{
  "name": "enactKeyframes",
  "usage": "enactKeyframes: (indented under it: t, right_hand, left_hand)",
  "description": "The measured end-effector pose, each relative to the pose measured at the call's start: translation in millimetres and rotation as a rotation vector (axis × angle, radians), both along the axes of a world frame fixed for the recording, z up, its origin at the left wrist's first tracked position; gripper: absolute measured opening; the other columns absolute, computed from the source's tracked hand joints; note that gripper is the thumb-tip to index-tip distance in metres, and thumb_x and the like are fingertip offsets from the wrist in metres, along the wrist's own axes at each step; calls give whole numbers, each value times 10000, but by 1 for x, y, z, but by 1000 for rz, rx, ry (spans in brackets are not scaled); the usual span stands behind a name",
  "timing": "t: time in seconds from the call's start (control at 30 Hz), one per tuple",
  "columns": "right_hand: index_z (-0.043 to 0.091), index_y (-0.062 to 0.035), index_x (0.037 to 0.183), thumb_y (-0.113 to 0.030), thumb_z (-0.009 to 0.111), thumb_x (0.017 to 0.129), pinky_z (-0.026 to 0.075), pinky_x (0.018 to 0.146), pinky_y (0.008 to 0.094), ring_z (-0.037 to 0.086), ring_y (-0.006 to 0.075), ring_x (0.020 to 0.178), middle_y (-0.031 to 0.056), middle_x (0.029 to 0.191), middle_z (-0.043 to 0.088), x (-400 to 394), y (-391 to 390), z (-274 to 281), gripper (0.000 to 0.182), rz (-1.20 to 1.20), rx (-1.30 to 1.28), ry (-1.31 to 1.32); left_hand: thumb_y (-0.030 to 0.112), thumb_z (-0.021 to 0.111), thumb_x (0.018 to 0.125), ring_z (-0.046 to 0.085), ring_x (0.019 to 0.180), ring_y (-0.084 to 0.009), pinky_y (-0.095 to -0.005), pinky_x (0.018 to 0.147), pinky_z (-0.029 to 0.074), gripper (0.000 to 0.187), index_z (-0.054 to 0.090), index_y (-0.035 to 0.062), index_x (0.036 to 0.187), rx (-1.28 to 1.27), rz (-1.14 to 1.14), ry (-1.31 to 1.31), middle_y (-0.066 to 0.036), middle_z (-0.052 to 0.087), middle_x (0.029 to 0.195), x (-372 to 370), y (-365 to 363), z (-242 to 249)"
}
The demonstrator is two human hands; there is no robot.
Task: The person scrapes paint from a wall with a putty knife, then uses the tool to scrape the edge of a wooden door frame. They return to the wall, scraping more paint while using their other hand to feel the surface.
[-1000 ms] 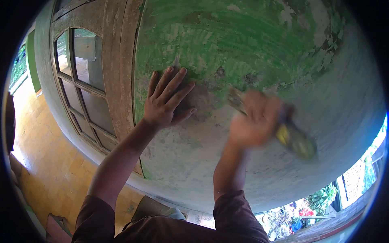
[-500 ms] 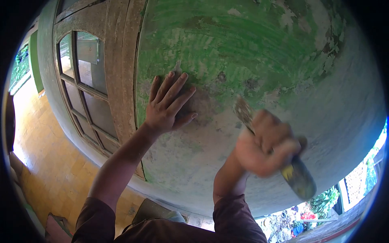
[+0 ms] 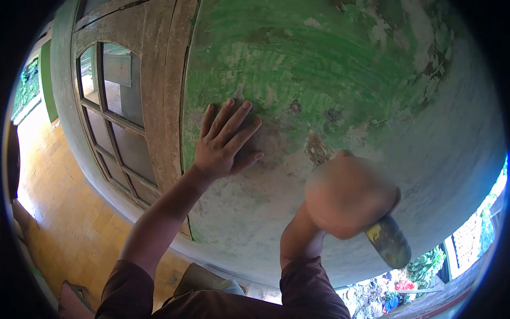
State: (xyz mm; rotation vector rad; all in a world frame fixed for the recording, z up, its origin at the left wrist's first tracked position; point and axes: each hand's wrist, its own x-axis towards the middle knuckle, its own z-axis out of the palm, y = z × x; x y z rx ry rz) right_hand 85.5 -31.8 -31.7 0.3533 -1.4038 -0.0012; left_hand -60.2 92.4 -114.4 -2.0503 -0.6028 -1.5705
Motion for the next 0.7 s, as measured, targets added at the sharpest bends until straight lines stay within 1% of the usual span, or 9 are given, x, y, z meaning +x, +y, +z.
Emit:
enactKeyframes:
  t: [0.03,0.1,0.13,0.2,0.3,0.4,0.53,0.6,0.7]
  right_hand:
    - [284,-153,690,-176,353,959,214,472,267,221,71,439,-29,523,263,-1,7,2,279,1,-2,0]
    - [279,-157,678,-178,355,960,214,475,271,219,74,433,-32,521,257,0,22,4,294,-267,-248,114]
    - [279,-157,678,-178,355,960,214,475,271,219,74,433,-32,521,257,1,18,5,294,-272,-246,114]
    - [287,-158,689,-183,359,961,224,478,273,222,74,431,-31,521,262,4,9,5,283,-76,-223,116]
    - [297,-156,694,-189,368,958,235,479,274,233,75,434,-31,525,266,7,4,2,275,-24,-37,55]
    - [306,-152,702,-183,376,952,236,475,268,253,75,443,-30,532,273,5,21,7,262,-193,-266,76]
    - [306,-151,704,-166,375,949,229,467,262,262,73,447,-29,534,276,8,14,1,254,-33,-64,61]
    - [303,-150,710,-151,372,946,225,464,259,257,72,442,-28,530,281,9,28,-4,246,-166,-148,174]
    - [299,-143,709,-159,372,953,225,468,261,241,71,440,-29,527,281,1,29,-1,255,-70,-243,111]
  left_hand:
    - [484,623,770,323,1324,-270,-521,1073,223,580,496,232,1277,-2,1,0,-39,354,1431,-1,0,0]
    - [481,630,762,330,1319,-273,-522,1069,228,585,499,230,1273,1,8,-5,-40,358,1427,1,0,0]
    - [481,630,762,330,1319,-273,-522,1069,228,585,499,230,1273,2,2,-6,-40,358,1427,2,-1,0]
    - [476,633,760,333,1317,-275,-522,1067,232,582,500,230,1271,-6,5,2,-45,356,1428,0,-2,1]
    - [467,638,758,334,1316,-277,-522,1065,235,586,496,229,1274,10,0,-2,-48,353,1429,1,0,0]
    - [465,643,756,333,1317,-279,-524,1064,236,594,490,230,1280,-9,5,6,-47,352,1430,0,-1,1]
    - [487,633,760,343,1307,-328,-533,1065,213,583,515,211,1261,21,24,17,-84,371,1418,0,1,1]
    - [469,645,753,330,1319,-280,-527,1064,232,603,486,229,1283,7,13,5,-49,350,1431,1,0,0]
    - [467,641,759,327,1320,-284,-528,1065,229,591,492,225,1278,-5,4,-1,-50,348,1432,1,-2,1]
